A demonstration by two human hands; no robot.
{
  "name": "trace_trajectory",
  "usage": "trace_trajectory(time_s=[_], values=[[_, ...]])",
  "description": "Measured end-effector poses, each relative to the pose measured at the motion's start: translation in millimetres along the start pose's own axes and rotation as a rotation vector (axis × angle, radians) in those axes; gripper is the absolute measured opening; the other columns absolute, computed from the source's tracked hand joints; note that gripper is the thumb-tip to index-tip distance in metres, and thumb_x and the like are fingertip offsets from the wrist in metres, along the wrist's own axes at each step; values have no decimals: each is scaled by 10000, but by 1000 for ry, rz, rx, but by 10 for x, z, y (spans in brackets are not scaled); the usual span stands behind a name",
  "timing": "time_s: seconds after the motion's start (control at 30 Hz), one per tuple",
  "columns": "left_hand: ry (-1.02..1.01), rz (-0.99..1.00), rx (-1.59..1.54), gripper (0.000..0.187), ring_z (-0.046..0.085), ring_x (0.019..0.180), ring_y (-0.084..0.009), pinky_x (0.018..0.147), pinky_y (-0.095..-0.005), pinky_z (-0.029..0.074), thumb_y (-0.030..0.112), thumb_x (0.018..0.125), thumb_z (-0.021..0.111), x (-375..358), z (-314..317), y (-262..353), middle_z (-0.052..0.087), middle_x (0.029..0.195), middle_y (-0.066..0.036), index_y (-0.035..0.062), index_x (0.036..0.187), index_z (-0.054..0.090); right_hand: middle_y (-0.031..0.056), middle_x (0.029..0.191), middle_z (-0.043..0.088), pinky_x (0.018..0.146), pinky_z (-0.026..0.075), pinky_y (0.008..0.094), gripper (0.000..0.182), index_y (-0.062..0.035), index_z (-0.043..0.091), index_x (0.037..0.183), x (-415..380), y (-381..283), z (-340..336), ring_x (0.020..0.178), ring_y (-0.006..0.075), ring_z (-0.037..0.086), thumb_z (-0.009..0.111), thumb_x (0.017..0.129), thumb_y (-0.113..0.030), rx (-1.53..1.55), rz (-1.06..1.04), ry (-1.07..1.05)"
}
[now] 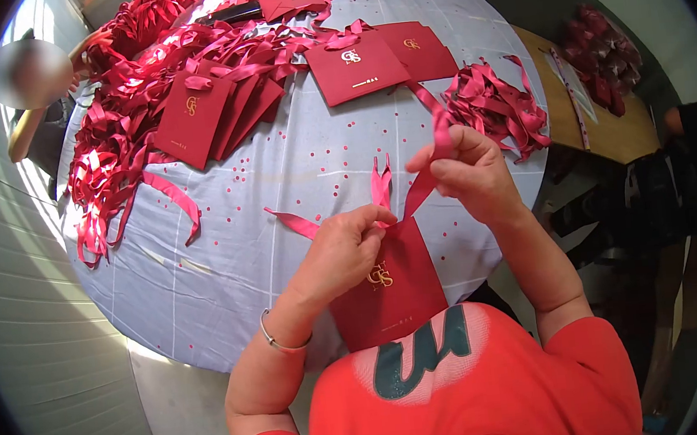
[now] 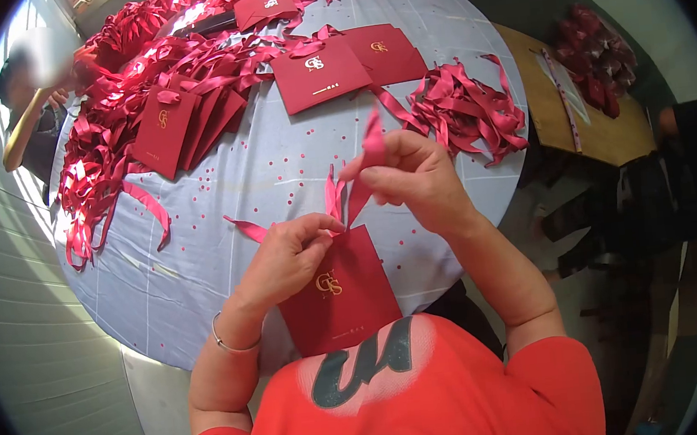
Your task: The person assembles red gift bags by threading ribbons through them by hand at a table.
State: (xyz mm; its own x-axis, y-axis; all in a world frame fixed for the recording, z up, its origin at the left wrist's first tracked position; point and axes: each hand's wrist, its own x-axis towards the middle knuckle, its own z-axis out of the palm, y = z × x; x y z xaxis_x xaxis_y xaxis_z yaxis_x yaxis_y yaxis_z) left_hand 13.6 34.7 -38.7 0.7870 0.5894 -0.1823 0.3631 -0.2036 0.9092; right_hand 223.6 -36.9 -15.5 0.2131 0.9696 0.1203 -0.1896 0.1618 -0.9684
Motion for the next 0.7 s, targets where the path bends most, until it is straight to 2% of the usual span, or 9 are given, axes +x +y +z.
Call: trace_trajectory(time_s=[0.07, 0.2, 0.3, 0.37, 0.5, 0.53, 0.57, 0.67, 0.7], values=[[3, 61, -123, 220, 653, 696, -163, 663, -331, 508, 63, 890, 582, 21, 32, -97, 660, 714, -142, -14, 1091, 628, 150, 945, 715, 583, 511, 225, 157, -47, 625, 940, 2, -152, 167, 741, 99, 659, 617, 852, 83, 13, -15, -166], [-46, 177, -62, 209, 610, 726, -111, 658, -318, 496, 109, 917, 594, 9, -9, -128, 656, 743, -117, -20, 1079, 623, 75, 885, 693, 652, 499, 227, 186, 9, 648, 973, 48, -162, 406, 748, 82, 634, 689, 813, 94, -86, -78, -462], [-66, 201, -439, 199, 630, 806, -163, 684, -328, 506, 120, 891, 621, 40, 18, -56, 663, 872, -116, -19, 1032, 610, 17, 829, 651, 642, 471, 225, 192, 20, 661, 979, 77, -178, 484, 734, 71, 608, 719, 804, 75, -201, -109, -577], [-19, 233, -358, 196, 644, 782, -188, 674, -341, 507, 115, 880, 622, 47, 39, -146, 667, 847, -126, -23, 1020, 615, 21, 844, 652, 643, 470, 227, 175, 15, 651, 967, 69, -202, 524, 733, 69, 602, 712, 814, 73, -221, -82, -598], [1, 251, -14, 160, 669, 712, -274, 649, -374, 509, 79, 857, 610, 59, 6, -182, 668, 791, -185, -38, 965, 626, 71, 861, 691, 612, 454, 204, 93, -6, 615, 963, 48, -172, 537, 738, 69, 609, 662, 885, 12, 46, -101, -312], [-27, 145, 15, 107, 670, 798, -152, 716, -309, 526, -1, 843, 585, 40, -18, -98, 690, 798, -101, -5, 922, 657, 79, 857, 696, 604, 449, 197, 68, -14, 612, 964, 59, -235, 524, 749, 71, 619, 647, 905, -10, 67, -98, -231], [-23, 146, 12, 107, 670, 798, -152, 716, -309, 526, -1, 843, 585, 34, -17, -77, 690, 798, -101, -5, 922, 657, 84, 849, 698, 593, 443, 191, 38, -25, 610, 965, 83, -262, 541, 769, 84, 647, 612, 944, -56, 5, -178, -111], [11, 155, 35, 102, 676, 764, -213, 685, -330, 516, 14, 852, 586, 20, 8, -56, 676, 803, -151, -18, 931, 643, 91, 919, 699, 707, 524, 229, 162, -24, 630, 1082, 185, -128, 360, 845, 137, 677, 561, 994, -143, 9, -232, 82], [85, 220, 70, 106, 653, 780, -316, 690, -388, 508, 16, 849, 583, 20, 20, -56, 656, 828, -199, -29, 936, 623, 91, 919, 699, 707, 524, 229, 162, -24, 630, 1082, 219, -129, 376, 845, 137, 677, 561, 994, -143, 8, -231, 76]])
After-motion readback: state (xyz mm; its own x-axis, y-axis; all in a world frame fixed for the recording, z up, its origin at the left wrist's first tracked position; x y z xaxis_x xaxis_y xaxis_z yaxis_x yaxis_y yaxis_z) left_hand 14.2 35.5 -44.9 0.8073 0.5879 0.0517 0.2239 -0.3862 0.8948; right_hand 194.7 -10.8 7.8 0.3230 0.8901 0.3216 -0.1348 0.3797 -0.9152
